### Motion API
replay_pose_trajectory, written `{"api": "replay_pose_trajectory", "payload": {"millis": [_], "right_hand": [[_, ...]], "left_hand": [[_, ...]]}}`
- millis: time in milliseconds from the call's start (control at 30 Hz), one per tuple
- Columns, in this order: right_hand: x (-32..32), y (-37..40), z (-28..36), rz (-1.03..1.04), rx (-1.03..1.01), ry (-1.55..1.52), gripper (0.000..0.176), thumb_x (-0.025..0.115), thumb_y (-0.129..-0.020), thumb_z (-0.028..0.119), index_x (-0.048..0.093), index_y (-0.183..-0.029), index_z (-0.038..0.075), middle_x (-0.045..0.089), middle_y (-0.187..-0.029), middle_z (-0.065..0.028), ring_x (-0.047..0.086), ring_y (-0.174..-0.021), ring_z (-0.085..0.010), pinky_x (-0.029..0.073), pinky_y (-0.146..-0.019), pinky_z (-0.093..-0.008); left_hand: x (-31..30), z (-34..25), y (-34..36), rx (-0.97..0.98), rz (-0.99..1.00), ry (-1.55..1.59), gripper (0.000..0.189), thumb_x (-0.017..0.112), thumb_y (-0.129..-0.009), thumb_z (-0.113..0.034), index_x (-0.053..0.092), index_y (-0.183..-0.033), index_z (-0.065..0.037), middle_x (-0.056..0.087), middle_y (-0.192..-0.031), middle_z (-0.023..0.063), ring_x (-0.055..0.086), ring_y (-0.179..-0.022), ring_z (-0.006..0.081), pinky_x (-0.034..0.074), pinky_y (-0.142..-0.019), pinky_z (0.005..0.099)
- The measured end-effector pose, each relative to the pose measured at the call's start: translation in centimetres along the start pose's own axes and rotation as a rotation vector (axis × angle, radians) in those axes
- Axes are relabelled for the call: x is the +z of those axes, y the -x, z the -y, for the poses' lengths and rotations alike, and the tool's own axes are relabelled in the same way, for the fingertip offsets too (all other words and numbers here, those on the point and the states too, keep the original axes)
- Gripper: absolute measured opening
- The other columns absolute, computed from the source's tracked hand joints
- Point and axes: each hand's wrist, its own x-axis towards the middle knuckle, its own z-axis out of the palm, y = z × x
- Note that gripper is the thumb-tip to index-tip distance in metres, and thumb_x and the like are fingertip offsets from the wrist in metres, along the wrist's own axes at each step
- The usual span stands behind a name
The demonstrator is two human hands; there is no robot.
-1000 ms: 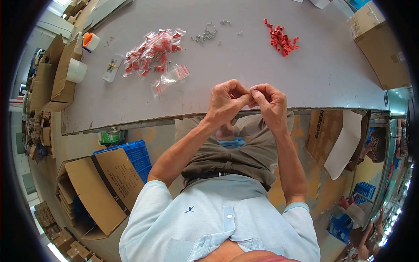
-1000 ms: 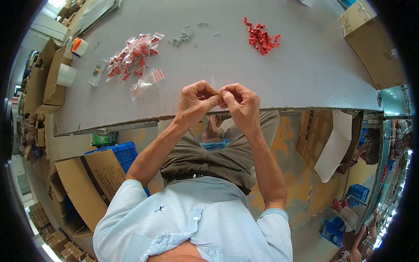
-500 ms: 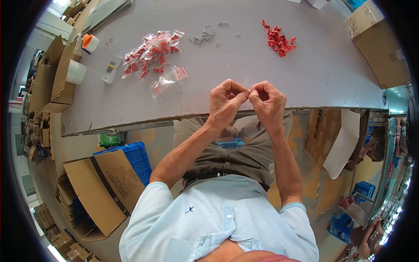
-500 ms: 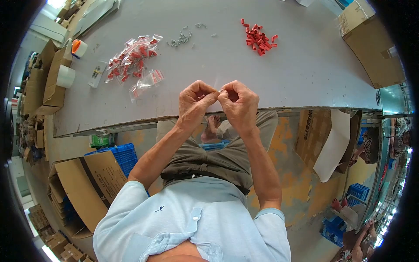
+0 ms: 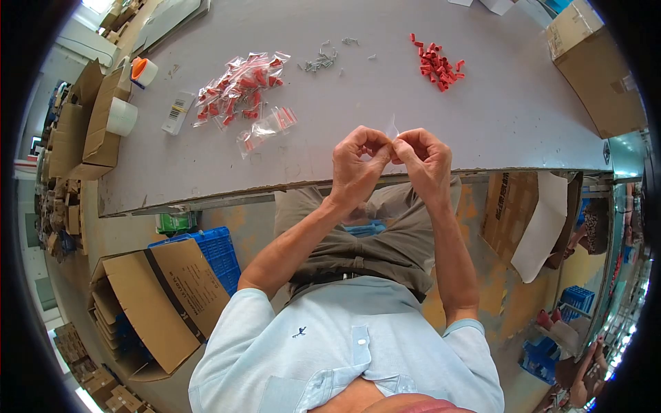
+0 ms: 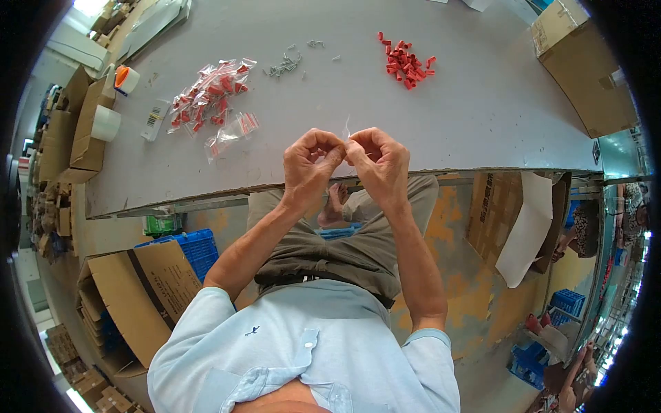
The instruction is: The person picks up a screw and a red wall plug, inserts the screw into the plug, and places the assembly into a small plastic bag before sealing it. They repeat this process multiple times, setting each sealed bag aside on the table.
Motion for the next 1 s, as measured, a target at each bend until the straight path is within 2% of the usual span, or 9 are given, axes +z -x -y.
{"api": "replay_pose_trajectory", "payload": {"millis": [233, 433, 500, 600, 733, 833, 900, 933, 1000], "right_hand": [[-1.0, -0.2, -1.4, 0.039, -0.026, -0.004, 0.011, 0.063, -0.092, 0.003, 0.072, -0.091, -0.003, 0.072, -0.074, -0.0042, 0.068, -0.071, -0.0072, 0.055, -0.066, -0.0231], [-0.7, 0.6, -0.4, -0.017, 0.006, -0.106, 0.009, 0.064, -0.093, 0.003, 0.072, -0.093, -0.003, 0.072, -0.076, -0.0042, 0.07, -0.073, -0.009, 0.058, -0.069, -0.0249], [-0.7, 0.6, -0.5, -0.011, 0.026, -0.081, 0.009, 0.065, -0.093, 0.003, 0.072, -0.093, -0.003, 0.072, -0.076, -0.0043, 0.071, -0.074, -0.0094, 0.058, -0.07, -0.0255], [-1.1, 0.6, -0.5, -0.004, 0.042, -0.036, 0.009, 0.065, -0.093, 0.003, 0.072, -0.092, -0.003, 0.072, -0.077, -0.0043, 0.071, -0.074, -0.0094, 0.058, -0.07, -0.0255], [-1.5, 0.5, -1.4, 0.03, 0.02, -0.038, 0.008, 0.063, -0.09, 0.001, 0.07, -0.088, -0.001, 0.07, -0.075, -0.002, 0.066, -0.071, -0.0063, 0.054, -0.066, -0.023], [-1.6, 0.5, -1.8, 0.018, -0.012, -0.015, 0.006, 0.062, -0.088, 0.001, 0.068, -0.085, 0.0, 0.066, -0.072, 0.0012, 0.061, -0.069, -0.004, 0.05, -0.064, -0.0216], [-1.7, 0.5, -1.9, 0.01, -0.014, -0.018, 0.006, 0.063, -0.087, 0.001, 0.068, -0.085, 0.0, 0.065, -0.071, 0.002, 0.06, -0.069, -0.0036, 0.049, -0.063, -0.0216], [-1.7, 0.6, -2.0, 0.002, -0.016, -0.022, 0.005, 0.063, -0.087, 0.001, 0.067, -0.085, 0.001, 0.063, -0.07, 0.0027, 0.059, -0.068, -0.0032, 0.048, -0.063, -0.0215], [-1.7, 0.7, -1.8, -0.006, -0.025, -0.003, 0.004, 0.063, -0.087, 0.001, 0.067, -0.085, 0.001, 0.063, -0.07, 0.0026, 0.059, -0.068, -0.0031, 0.048, -0.063, -0.0218]], "left_hand": [[0.1, -0.8, 0.2, 0.037, 0.063, -0.046, 0.009, 0.073, -0.092, 0.005, 0.07, -0.099, 0.001, 0.072, -0.092, 0.0046, 0.068, -0.084, 0.0101, 0.058, -0.079, 0.0258], [0.3, -0.8, 0.1, -0.132, 0.039, 0.051, 0.007, 0.074, -0.092, 0.004, 0.072, -0.097, -0.001, 0.073, -0.091, 0.0035, 0.069, -0.083, 0.0087, 0.058, -0.077, 0.0253], [0.2, -1.1, 0.1, -0.034, 0.043, -0.12, 0.007, 0.074, -0.091, 0.004, 0.072, -0.097, 0.0, 0.073, -0.09, 0.0038, 0.07, -0.084, 0.0096, 0.058, -0.076, 0.0263], [0.3, -0.2, 0.1, 0.073, 0.071, -0.17, 0.008, 0.075, -0.09, 0.004, 0.072, -0.097, 0.0, 0.073, -0.09, 0.0045, 0.071, -0.083, 0.0106, 0.058, -0.076, 0.0272], [0.4, -0.6, 0.2, 0.062, 0.106, -0.14, 0.009, 0.076, -0.09, 0.003, 0.073, -0.098, 0.001, 0.073, -0.089, 0.0053, 0.071, -0.082, 0.0113, 0.058, -0.076, 0.0276], [0.6, -0.8, 0.3, 0.058, 0.077, -0.092, 0.008, 0.077, -0.085, 0.002, 0.075, -0.091, -0.001, 0.075, -0.085, 0.0071, 0.067, -0.074, 0.0114, 0.053, -0.07, 0.0286], [0.6, -1.4, 0.4, -0.085, 0.09, -0.027, 0.006, 0.076, -0.086, 0.001, 0.074, -0.093, 0.0, 0.075, -0.085, 0.006, 0.066, -0.075, 0.0099, 0.053, -0.07, 0.0268], [0.5, -1.7, 0.3, -0.085, 0.091, -0.027, 0.006, 0.076, -0.086, 0.001, 0.074, -0.093, 0.0, 0.075, -0.085, 0.006, 0.066, -0.075, 0.0099, 0.053, -0.07, 0.0268], [0.2, -2.0, 0.1, -0.306, 0.128, 0.224, 0.008, 0.075, -0.091, -0.002, 0.073, -0.098, -0.001, 0.073, -0.087, 0.0025, 0.066, -0.081, 0.0071, 0.054, -0.073, 0.0234]]}}
